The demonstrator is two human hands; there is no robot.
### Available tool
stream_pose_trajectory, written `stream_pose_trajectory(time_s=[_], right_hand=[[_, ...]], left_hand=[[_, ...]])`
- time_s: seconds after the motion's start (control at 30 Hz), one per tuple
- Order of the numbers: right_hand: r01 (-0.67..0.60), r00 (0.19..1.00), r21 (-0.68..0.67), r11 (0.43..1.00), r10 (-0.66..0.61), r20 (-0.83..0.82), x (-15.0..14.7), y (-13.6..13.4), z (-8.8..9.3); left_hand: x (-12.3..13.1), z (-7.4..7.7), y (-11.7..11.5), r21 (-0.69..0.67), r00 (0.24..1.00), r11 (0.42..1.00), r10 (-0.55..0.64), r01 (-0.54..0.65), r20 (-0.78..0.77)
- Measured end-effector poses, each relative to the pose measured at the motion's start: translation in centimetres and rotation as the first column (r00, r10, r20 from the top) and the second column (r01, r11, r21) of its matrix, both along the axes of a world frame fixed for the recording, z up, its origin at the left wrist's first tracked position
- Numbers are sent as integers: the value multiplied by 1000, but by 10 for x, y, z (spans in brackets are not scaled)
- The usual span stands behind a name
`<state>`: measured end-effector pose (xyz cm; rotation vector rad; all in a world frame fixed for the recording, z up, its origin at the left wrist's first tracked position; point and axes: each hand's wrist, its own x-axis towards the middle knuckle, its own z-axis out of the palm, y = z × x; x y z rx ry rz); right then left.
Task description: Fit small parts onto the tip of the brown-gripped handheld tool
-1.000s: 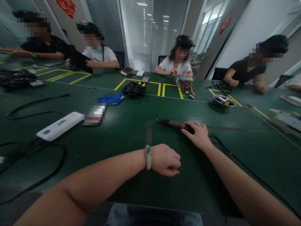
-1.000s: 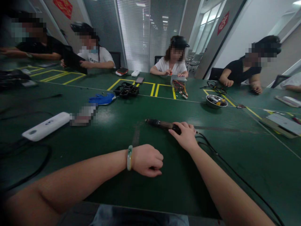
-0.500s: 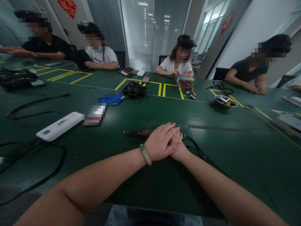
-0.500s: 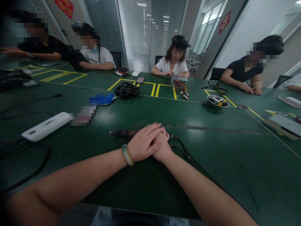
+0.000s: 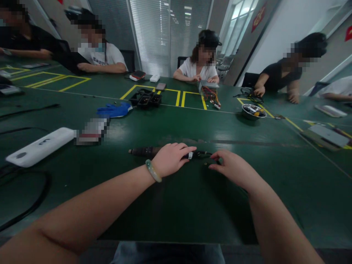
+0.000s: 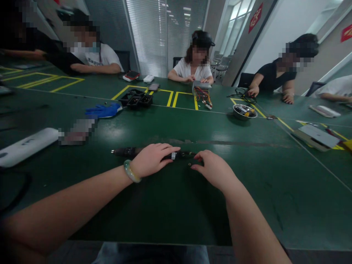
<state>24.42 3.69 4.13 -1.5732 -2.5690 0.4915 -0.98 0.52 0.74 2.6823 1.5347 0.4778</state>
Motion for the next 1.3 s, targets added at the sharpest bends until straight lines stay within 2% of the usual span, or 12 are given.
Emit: stream_pose_trajectory(time_s=[0.17, 0.3, 0.37, 0.47, 0.6, 0.77, 0.87, 0.97, 1.07, 1.2, 1.3], right_hand=[[-15, 995, 61, 998, 9, 95, -8, -7, -15], [-30, 996, 6, 1000, 30, 83, -13, -8, -18], [-35, 998, -18, 999, 36, 53, -14, -9, -18], [3, 1000, 2, 1000, -3, -9, -19, -11, -23], [117, 987, 41, 992, -111, -116, -29, -9, -37], [277, 924, 235, 932, -190, -333, -32, 12, -43], [330, 868, 266, 906, -181, -462, -29, 24, -40], [224, 867, 213, 951, -95, -489, -26, 25, -40], [92, 880, 102, 991, -33, -473, -26, 19, -42], [76, 877, -59, 995, -95, -471, -27, 10, -42], [66, 894, -124, 990, -113, -433, -28, 7, -41]], left_hand=[[0, 11, -7, -46, 999, 998, 53, -53, -10], [2, 19, -12, -49, 997, 997, 54, -56, -55], [7, 18, -11, -16, 999, 1000, 16, -17, -50], [16, 11, -8, 20, 999, 999, -36, 37, -19], [20, 1, -3, 32, 999, 999, -30, 31, -27], [18, 3, -3, 73, 999, 997, -1, 4, -51], [17, 5, -5, 85, 998, 996, 20, -14, -67], [17, 5, -7, 99, 994, 995, 39, -29, -99], [18, 3, -7, 110, 990, 993, 53, -39, -131], [17, -1, -4, 123, 991, 992, 29, -13, -129], [17, -3, -1, 122, 996, 992, -18, 28, -84]])
